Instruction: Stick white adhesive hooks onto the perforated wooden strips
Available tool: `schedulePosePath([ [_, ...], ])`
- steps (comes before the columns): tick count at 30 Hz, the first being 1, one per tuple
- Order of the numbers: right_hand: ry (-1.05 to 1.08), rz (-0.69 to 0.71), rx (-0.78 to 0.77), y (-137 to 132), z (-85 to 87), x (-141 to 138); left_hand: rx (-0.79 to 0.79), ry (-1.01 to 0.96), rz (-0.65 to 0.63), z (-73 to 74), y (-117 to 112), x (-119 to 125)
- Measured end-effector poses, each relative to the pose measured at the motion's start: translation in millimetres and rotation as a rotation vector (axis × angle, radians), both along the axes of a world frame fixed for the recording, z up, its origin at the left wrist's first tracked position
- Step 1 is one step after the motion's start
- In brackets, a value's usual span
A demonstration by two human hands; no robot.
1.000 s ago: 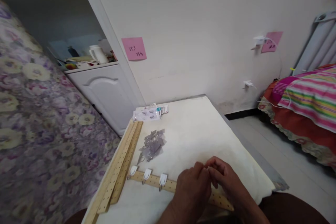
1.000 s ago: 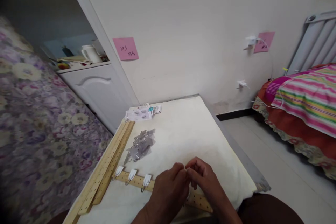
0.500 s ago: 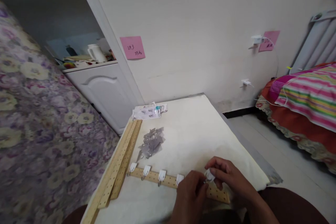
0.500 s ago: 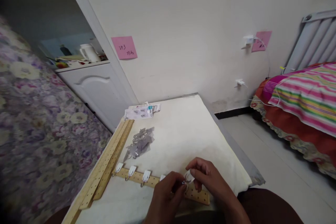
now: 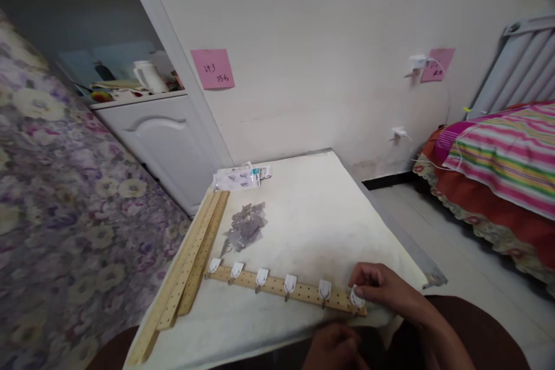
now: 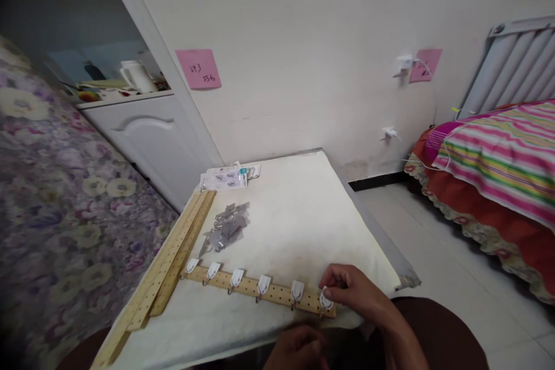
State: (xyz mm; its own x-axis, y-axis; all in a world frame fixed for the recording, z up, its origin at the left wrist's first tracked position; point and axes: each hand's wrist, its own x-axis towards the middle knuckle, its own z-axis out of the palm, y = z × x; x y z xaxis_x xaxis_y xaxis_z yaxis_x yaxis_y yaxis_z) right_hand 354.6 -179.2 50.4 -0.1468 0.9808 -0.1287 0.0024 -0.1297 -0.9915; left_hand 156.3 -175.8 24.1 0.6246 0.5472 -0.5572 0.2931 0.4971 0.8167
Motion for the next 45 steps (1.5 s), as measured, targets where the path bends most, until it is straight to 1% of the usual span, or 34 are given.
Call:
schedulePosePath([
  [3, -0.034, -0.001, -0.001, 1, -1.9, -1, -0.155, -0.106, 0.048, -5.9, 1, 8],
  [7, -0.095, -0.024, -0.006, 3, -9.0, 0, -0.284, -0.243, 0.066, -10.5, 3, 15],
  [11, -0.09, -0.027, -0.038, 5, -13.6, 1, -0.357, -0.31, 0.084, -16.1, 3, 20],
  [16, -0.116, -0.042, -0.049, 5, -8.6, -2, -0.418, -0.394, 0.137, -25.0, 1, 20],
  [19, -0.139, -0.051, -0.035, 6, -7.2, -3, -0.469, -0.423, 0.163, -27.4, 1, 19],
  [24, -0.142, -0.051, -0.043, 6, -7.2, -3, -0.544, -0.406, 0.187, -21.2, 2, 21],
  [29, -0.172, -0.056, -0.049, 5, -5.2, -4, -0.641, -0.37, 0.243, -7.8, 3, 26],
  [33, -0.155, -0.056, -0.098, 5, -5.2, -5, -0.704, -0.347, 0.28, 1.4, 3, 29],
  [45, -0.149, -0.057, -0.134, 6, -2.6, -6, -0.736, -0.341, 0.322, 10.2, 3, 34],
])
